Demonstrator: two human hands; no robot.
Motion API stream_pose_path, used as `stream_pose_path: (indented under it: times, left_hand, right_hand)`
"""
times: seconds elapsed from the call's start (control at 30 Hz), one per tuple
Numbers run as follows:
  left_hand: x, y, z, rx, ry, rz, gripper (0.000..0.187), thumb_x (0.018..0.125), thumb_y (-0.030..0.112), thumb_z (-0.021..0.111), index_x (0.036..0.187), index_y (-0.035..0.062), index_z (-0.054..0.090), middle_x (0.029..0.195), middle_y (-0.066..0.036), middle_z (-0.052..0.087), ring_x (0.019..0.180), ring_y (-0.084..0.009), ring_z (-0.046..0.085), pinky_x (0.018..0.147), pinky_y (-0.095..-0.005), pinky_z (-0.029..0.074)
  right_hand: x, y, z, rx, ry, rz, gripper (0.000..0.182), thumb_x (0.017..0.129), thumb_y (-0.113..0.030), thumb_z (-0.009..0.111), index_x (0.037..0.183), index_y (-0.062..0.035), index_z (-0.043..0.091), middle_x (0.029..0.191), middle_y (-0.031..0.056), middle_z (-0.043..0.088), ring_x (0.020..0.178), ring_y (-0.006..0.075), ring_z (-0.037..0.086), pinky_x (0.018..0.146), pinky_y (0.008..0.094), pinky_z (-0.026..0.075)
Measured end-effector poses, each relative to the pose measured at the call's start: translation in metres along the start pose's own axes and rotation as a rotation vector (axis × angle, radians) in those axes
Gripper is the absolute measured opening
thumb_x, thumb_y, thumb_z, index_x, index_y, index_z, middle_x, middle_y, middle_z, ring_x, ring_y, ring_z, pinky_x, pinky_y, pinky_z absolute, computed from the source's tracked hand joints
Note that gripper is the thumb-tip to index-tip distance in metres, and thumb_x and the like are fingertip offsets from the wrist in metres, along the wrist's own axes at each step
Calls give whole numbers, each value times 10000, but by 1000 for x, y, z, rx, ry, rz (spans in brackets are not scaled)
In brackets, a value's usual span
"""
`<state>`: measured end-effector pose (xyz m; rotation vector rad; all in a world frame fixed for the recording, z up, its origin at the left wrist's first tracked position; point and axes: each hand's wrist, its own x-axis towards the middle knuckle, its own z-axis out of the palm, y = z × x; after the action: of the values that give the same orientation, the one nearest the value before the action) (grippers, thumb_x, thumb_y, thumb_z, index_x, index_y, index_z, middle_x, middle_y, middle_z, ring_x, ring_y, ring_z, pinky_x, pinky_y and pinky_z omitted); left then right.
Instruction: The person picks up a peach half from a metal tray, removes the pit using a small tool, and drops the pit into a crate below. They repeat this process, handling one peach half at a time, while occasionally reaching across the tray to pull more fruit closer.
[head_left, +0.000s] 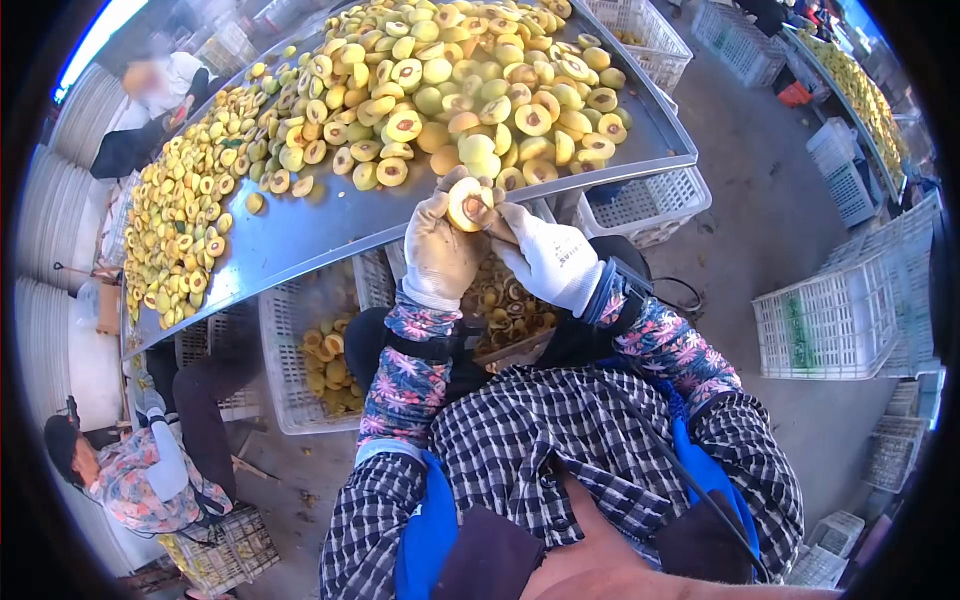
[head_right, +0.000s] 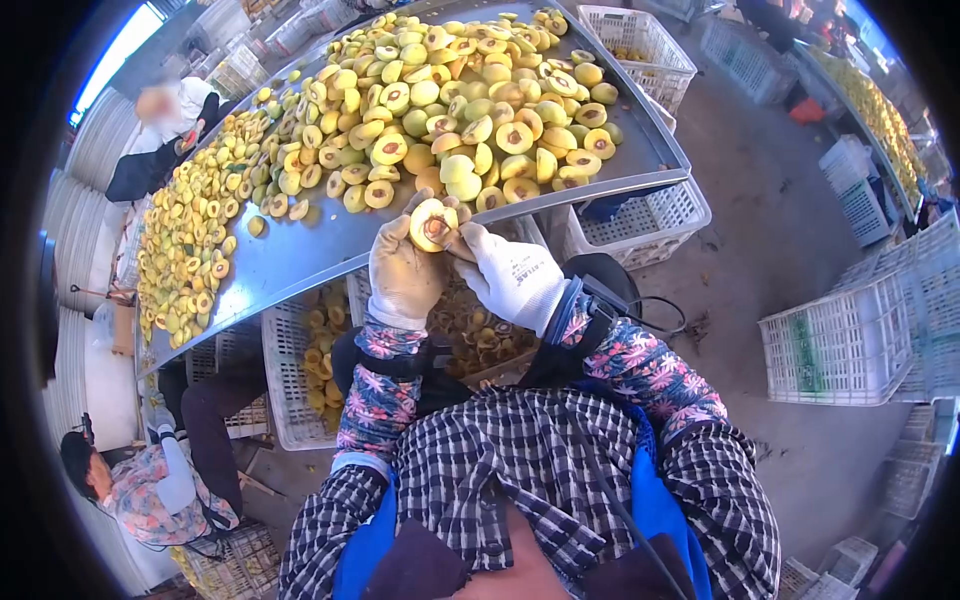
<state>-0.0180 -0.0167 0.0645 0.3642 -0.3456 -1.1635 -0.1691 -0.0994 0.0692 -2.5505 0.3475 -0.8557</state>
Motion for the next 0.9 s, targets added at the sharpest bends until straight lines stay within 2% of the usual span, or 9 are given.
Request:
stream_pose_path:
  times: [0.17, 0.4, 0.47, 0.57, 0.63, 0.7, 0.77, 0.8, 0.9]
  left_hand:
    - [-3, -4, 0, 198, 63, 72, 402, 979, 286, 448, 1292, 32, 450, 1206, -198, 568, 1138, -317, 547, 1022, -428, 414]
    - [-15, -9, -8, 519, 88, 127, 453, 1029, 378, 353, 1296, 16, 417, 1163, -171, 589, 1079, -250, 572, 992, -366, 429]
    - [-18, -11, -11, 579, 109, 131, 458, 1031, 381, 345, 1293, 13, 419, 1148, -164, 597, 1062, -238, 580, 980, -355, 438]
    - [-20, -8, -13, 628, 168, 64, 460, 1033, 391, 339, 1263, 11, 458, 1106, -144, 619, 1018, -201, 595, 944, -323, 459]
    - [-23, -3, -10, 891, 135, -19, 454, 1037, 388, 330, 1223, 11, 502, 1084, -119, 632, 986, -171, 600, 918, -296, 467]
    - [-21, 4, -15, 942, 92, -55, 457, 1039, 387, 326, 1219, 10, 512, 1082, -107, 635, 980, -162, 600, 910, -285, 468]
    - [-15, 9, -19, 905, 91, -168, 488, 1039, 398, 317, 1281, 6, 476, 1149, -102, 612, 1044, -157, 576, 919, -273, 457]
    - [-13, 4, -19, 909, 89, -166, 488, 1039, 398, 317, 1281, 6, 476, 1149, -102, 612, 1044, -157, 576, 919, -273, 457]
    - [-6, -30, -12, 968, 25, 471, 584, 1017, 470, 332, 1375, 11, 376, 1259, -132, 532, 1197, -206, 486, 959, -324, 448]
  right_hand:
    - [3, -2, -4, -57, -52, 15, 378, 899, -276, 586, 1186, -60, 466, 893, 164, 645, 736, 334, 653, 617, 412, 519]
    - [-4, 5, 1, -43, -218, 21, 346, 902, -271, 567, 1159, -68, 452, 879, 177, 643, 729, 345, 654, 624, 444, 518]
    - [-8, 7, 7, -82, -242, 46, 350, 861, -198, 629, 1140, -73, 459, 904, 149, 640, 754, 344, 648, 589, 419, 518]
    - [-11, 10, 5, -190, -346, 58, 314, 872, -204, 616, 1112, -80, 457, 901, 155, 639, 743, 361, 642, 588, 420, 517]
    - [-12, 8, 3, -195, -387, 76, 300, 880, -207, 605, 1104, -77, 454, 901, 158, 637, 741, 367, 638, 589, 426, 516]
    - [-14, 9, 3, -203, -424, 89, 286, 888, -209, 594, 1095, -74, 451, 901, 162, 634, 739, 372, 635, 591, 431, 516]
    - [-16, 10, 4, 174, -262, 52, 291, 902, -202, 575, 1113, -49, 447, 918, 192, 621, 775, 404, 620, 637, 451, 505]
    - [-16, 11, 6, 174, -258, 50, 291, 902, -202, 575, 1113, -49, 447, 918, 192, 621, 775, 404, 620, 637, 451, 505]
    - [-12, 9, 14, 295, -186, 211, 332, 906, -195, 578, 1143, -9, 438, 902, 257, 605, 860, 450, 593, 716, 472, 471]
